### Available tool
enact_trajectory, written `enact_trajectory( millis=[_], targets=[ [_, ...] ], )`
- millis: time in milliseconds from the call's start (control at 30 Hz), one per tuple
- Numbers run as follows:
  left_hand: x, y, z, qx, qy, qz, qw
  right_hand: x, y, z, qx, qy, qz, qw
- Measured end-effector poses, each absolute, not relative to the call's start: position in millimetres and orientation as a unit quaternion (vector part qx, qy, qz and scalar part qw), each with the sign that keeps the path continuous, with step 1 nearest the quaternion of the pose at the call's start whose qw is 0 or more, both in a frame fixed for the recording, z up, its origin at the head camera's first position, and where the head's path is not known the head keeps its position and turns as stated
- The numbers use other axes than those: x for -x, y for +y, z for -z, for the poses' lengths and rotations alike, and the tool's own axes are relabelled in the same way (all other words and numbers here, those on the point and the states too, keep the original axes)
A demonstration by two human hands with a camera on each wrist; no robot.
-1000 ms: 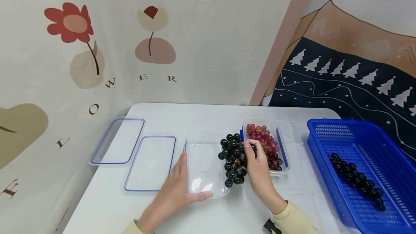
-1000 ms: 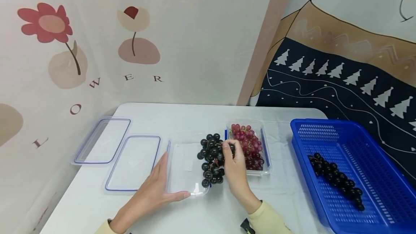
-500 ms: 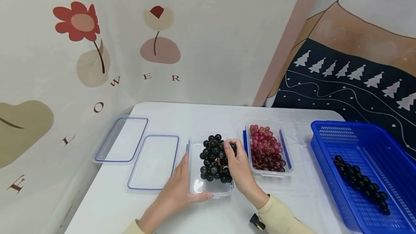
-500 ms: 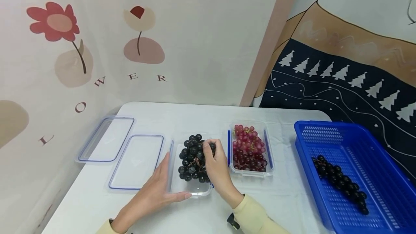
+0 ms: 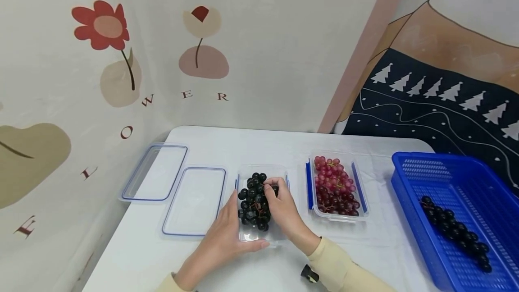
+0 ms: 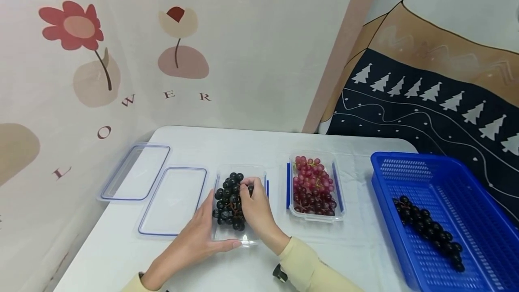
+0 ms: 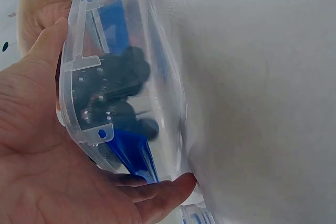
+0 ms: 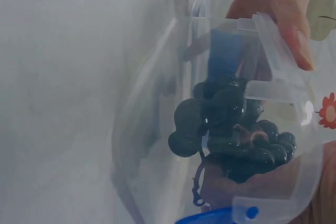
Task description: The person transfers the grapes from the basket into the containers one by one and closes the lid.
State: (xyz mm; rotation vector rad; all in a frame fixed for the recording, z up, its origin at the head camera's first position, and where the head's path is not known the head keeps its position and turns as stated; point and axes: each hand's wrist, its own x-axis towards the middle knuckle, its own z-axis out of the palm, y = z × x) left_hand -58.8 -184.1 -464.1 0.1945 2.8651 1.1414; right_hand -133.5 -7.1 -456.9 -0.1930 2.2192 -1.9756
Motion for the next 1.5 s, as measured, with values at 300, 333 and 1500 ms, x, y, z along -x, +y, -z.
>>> enact_trajectory(
  millis=[300, 333, 1500],
  targets=[
    [58.2, -182.9, 463.5, -0.063, 0.929, -0.363, 0.021, 140.4, -12.0, 456.1, 0.020, 0.718, 0.682, 0.134],
    [57.9, -182.7, 463.3, -0.062, 0.929, -0.363, 0.022, 141.8, -12.2, 455.7, 0.013, 0.715, 0.684, 0.145],
    [57.7, -181.3, 462.4, -0.062, 0.932, -0.357, 0.023, 132.3, -21.5, 453.8, 0.038, 0.792, 0.585, 0.170]
  ],
)
